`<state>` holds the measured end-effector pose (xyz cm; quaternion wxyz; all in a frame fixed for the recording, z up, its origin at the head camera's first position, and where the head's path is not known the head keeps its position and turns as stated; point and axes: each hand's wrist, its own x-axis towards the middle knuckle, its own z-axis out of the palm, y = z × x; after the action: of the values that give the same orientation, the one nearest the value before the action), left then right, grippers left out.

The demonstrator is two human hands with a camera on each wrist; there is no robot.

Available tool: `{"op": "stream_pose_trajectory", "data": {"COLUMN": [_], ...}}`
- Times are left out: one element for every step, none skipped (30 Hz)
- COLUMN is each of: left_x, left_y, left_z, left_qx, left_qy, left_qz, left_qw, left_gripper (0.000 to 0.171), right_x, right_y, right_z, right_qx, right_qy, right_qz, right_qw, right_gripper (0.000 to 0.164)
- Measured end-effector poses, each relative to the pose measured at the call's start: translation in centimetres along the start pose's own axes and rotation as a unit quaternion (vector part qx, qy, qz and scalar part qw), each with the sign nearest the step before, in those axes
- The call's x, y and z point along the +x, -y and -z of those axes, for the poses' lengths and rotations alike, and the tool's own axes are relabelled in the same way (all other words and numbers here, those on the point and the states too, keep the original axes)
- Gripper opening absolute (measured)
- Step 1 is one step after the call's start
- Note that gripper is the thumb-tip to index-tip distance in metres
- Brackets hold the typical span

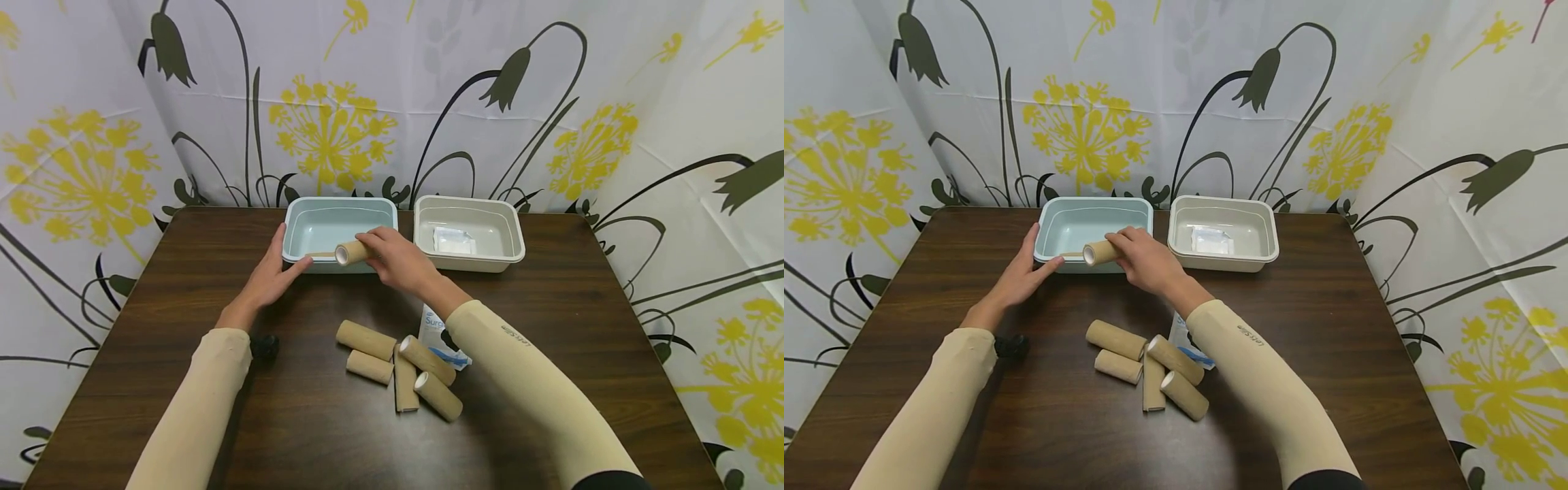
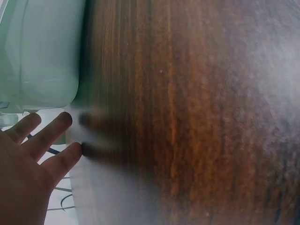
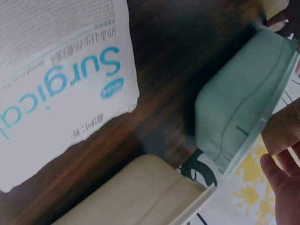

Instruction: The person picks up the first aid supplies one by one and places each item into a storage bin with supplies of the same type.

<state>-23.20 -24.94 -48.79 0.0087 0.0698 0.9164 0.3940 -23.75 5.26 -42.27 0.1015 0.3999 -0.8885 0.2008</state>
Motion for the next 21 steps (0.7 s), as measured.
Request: {"op": "stream_pose_trajectory", "data": {"left_x": [0.0,0.0,0.0,0.0,0.0,0.0,0.0,0.0,0.0,0.0,0.0,0.0,0.0,0.0,0.1,0.1,0.1,0.1,0.1,0.1,0.1], "left_y": [0.0,0.0,0.0,0.0,0.0,0.1,0.1,0.1,0.1,0.1,0.1,0.1,0.1,0.1,0.1,0.1,0.2,0.2,0.2,0.2,0.2], "left_z": [0.0,0.0,0.0,0.0,0.0,0.0,-0.1,-0.1,-0.1,-0.1,-0.1,-0.1,-0.1,-0.1,-0.1,-0.1,-0.1,-0.1,-0.1,-0.1,-0.1], "left_qx": [0.0,0.0,0.0,0.0,0.0,0.0,0.0,0.0,-0.001,-0.001,-0.001,-0.002,-0.001,-0.001,0.0,0.001,0.001,0.001,0.001,0.001,0.001], "left_qy": [0.0,-0.001,-0.001,-0.002,-0.002,-0.002,-0.003,-0.003,-0.002,-0.002,-0.002,-0.001,-0.001,-0.002,-0.002,-0.003,-0.003,-0.004,-0.004,-0.004,-0.004], "left_qz": [0.001,0.0,-0.001,-0.001,-0.001,-0.001,-0.002,-0.002,-0.002,-0.002,-0.002,-0.002,-0.003,-0.004,-0.004,-0.004,-0.004,-0.003,-0.003,-0.002,-0.001], "left_qw": [1.0,1.0,1.0,1.0,1.0,1.0,1.0,1.0,1.0,1.0,1.0,1.0,1.0,1.0,1.0,1.0,1.0,1.0,1.0,1.0,1.0], "left_gripper": [0.095,0.095,0.095,0.095,0.095,0.095,0.095,0.095,0.095,0.095,0.095,0.095,0.095,0.095,0.095,0.094,0.094,0.094,0.094,0.094,0.095], "right_x": [0.1,0.2,0.2,0.3,0.3,0.4,0.4,0.3,0.3,0.3,0.2,0.2,0.1,0.0,-0.1,-0.1,-0.2,-0.3,-0.4,-0.5,-0.5], "right_y": [0.0,0.0,0.1,0.1,0.1,0.1,0.0,0.0,-0.1,-0.2,-0.3,-0.4,-0.5,-0.5,-0.6,-0.6,-0.6,-0.7,-0.7,-0.7,-0.8], "right_z": [-0.2,-0.4,-0.6,-0.7,-0.8,-0.9,-1.0,-1.1,-1.2,-1.3,-1.4,-1.4,-1.4,-1.4,-1.4,-1.4,-1.4,-1.4,-1.3,-1.3,-1.3], "right_qx": [-0.005,-0.009,-0.014,-0.018,-0.022,-0.023,-0.024,-0.023,-0.021,-0.019,-0.016,-0.013,-0.01,-0.007,-0.005,-0.004,-0.002,0.0,0.002,0.003,0.003], "right_qy": [0.001,0.004,0.005,0.004,0.005,0.004,0.004,0.005,0.006,0.008,0.012,0.017,0.022,0.028,0.033,0.037,0.039,0.038,0.037,0.035,0.033], "right_qz": [-0.005,-0.012,-0.017,-0.022,-0.027,-0.03,-0.034,-0.038,-0.041,-0.045,-0.05,-0.054,-0.059,-0.064,-0.069,-0.072,-0.073,-0.072,-0.071,-0.068,-0.063], "right_qw": [1.0,1.0,1.0,1.0,0.999,0.999,0.999,0.999,0.999,0.999,0.999,0.998,0.998,0.998,0.997,0.997,0.997,0.997,0.997,0.997,0.997], "right_gripper": [0.044,0.044,0.045,0.045,0.045,0.045,0.046,0.046,0.047,0.048,0.05,0.051,0.053,0.054,0.055,0.055,0.056,0.055,0.055,0.054,0.052]}}
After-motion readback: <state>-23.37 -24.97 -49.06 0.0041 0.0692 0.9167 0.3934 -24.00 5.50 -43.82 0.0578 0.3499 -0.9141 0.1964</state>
